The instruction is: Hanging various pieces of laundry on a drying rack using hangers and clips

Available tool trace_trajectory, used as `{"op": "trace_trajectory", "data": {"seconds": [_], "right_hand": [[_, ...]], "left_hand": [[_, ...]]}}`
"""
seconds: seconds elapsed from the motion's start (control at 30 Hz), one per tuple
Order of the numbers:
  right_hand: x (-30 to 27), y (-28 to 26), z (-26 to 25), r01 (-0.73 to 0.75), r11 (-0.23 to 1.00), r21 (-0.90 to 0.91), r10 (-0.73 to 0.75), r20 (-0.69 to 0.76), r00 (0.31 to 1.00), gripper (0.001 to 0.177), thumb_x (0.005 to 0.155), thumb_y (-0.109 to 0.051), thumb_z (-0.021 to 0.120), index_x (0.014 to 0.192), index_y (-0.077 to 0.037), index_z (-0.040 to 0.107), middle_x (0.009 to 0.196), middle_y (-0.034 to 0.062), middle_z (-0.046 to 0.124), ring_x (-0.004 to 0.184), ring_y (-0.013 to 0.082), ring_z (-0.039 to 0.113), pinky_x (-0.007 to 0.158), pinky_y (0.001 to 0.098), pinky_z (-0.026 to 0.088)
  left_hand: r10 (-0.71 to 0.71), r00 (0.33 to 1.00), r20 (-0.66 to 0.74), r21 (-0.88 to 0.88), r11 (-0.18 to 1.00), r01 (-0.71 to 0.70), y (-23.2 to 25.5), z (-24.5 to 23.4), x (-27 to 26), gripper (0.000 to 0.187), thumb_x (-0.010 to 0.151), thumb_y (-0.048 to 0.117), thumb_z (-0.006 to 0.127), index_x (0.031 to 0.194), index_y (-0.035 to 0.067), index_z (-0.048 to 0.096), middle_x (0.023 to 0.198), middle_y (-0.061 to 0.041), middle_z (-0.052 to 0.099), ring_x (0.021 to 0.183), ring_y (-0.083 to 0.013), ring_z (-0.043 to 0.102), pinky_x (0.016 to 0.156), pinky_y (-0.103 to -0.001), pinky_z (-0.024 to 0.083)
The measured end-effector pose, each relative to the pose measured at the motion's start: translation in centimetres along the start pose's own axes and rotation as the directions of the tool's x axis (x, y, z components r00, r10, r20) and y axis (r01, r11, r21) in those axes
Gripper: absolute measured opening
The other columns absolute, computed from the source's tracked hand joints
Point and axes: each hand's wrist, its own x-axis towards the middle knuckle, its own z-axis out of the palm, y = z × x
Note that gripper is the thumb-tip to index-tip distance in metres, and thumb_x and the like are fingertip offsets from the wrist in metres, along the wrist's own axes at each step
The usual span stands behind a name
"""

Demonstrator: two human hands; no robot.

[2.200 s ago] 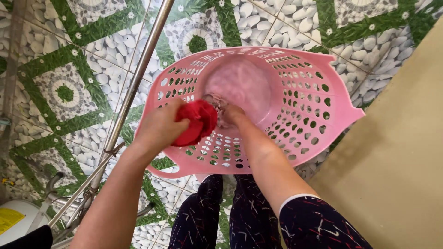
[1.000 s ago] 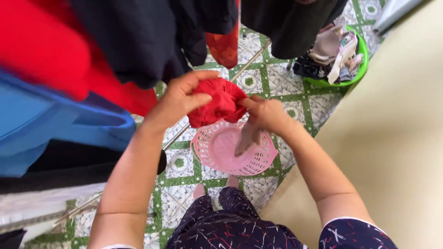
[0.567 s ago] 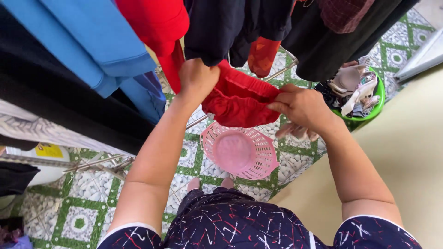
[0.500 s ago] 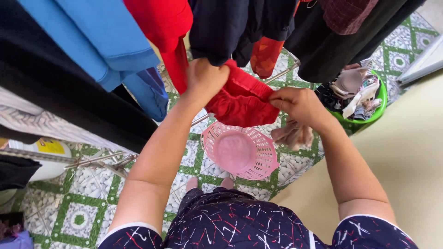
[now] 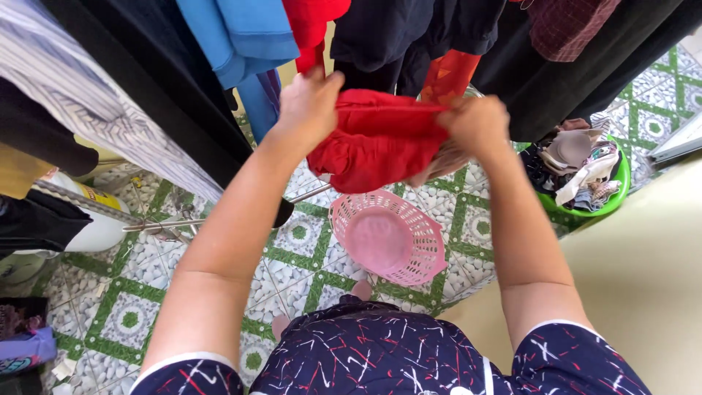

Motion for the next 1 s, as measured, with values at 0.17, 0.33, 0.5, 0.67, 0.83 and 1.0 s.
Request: {"op": "trace_trajectory", "data": {"seconds": [0.17,0.33,0.5,0.67,0.83,1.0], "right_hand": [[1.5,1.9,-3.1,0.019,0.933,-0.36,-0.055,-0.091,0.994,0.029,0.075,-0.03,0.051,0.09,-0.016,0.071,0.084,0.0169,0.069,0.077,0.0442,0.065,0.06,0.0503,0.052],[0.6,2.3,-3.4,-0.043,0.956,-0.291,0.031,-0.049,0.998,0.023,0.064,-0.021,0.055,0.081,-0.013,0.068,0.078,0.0139,0.065,0.07,0.0423,0.06,0.051,0.0471,0.046],[-3.6,-4.0,-4.9,0.161,0.897,0.411,-0.256,0.186,0.949,0.037,0.071,-0.002,0.064,0.105,-0.016,0.069,0.114,-0.0019,0.066,0.099,0.0122,0.059,0.09,0.0275,0.043],[-4.3,-6.2,-3.2,0.062,0.978,0.2,-0.107,0.222,0.969,0.024,0.075,-0.015,0.067,0.098,-0.018,0.062,0.086,0.006,0.057,0.076,0.0248,0.051,0.06,0.0377,0.041],[-3.4,-2.2,-1.8,-0.091,0.956,-0.279,0.121,0.091,0.989,0.032,0.079,-0.014,0.049,0.105,-0.021,0.066,0.099,0.0157,0.067,0.088,0.0415,0.063,0.065,0.0544,0.052],[-3.5,-4.2,-0.2,-0.119,0.968,-0.219,0.169,0.229,0.959,0.034,0.078,-0.015,0.056,0.108,-0.028,0.067,0.102,0.0096,0.064,0.085,0.0349,0.061,0.058,0.0458,0.05]], "left_hand": [[-0.201,0.937,0.285,-0.03,0.975,0.218,-3.9,2.9,-1.8,0.038,0.082,0.009,0.05,0.118,0.02,0.054,0.11,-0.011,0.05,0.097,-0.039,0.057,0.079,-0.049,0.048],[-0.235,0.902,0.361,-0.163,0.937,0.31,-6.7,2.4,-2.8,0.025,0.074,0.015,0.053,0.097,0.02,0.062,0.091,-0.006,0.066,0.078,-0.0286,0.061,0.06,-0.039,0.046],[-0.411,0.833,0.37,-0.856,0.198,0.478,-5.0,6.5,-1.9,0.011,0.082,0.016,0.063,0.086,0.018,0.052,0.066,-0.005,0.052,0.044,-0.0216,0.06,0.043,-0.033,0.056],[-0.467,0.868,0.172,-0.867,0.347,0.358,-3.5,5.2,-3.1,0.022,0.074,0.008,0.059,0.092,0.019,0.057,0.084,-0.006,0.061,0.073,-0.0221,0.058,0.061,-0.031,0.046],[-0.342,0.931,0.125,-0.316,0.876,0.364,-13.0,7.7,-2.6,0.027,0.077,0.01,0.05,0.101,0.022,0.055,0.111,-0.009,0.047,0.089,-0.0335,0.06,0.086,-0.044,0.045],[-0.222,0.91,0.35,-0.189,0.935,0.301,-12.6,3.9,-3.1,0.039,0.067,0.013,0.053,0.101,0.026,0.068,0.103,-0.004,0.067,0.094,-0.0275,0.063,0.078,-0.034,0.05]]}}
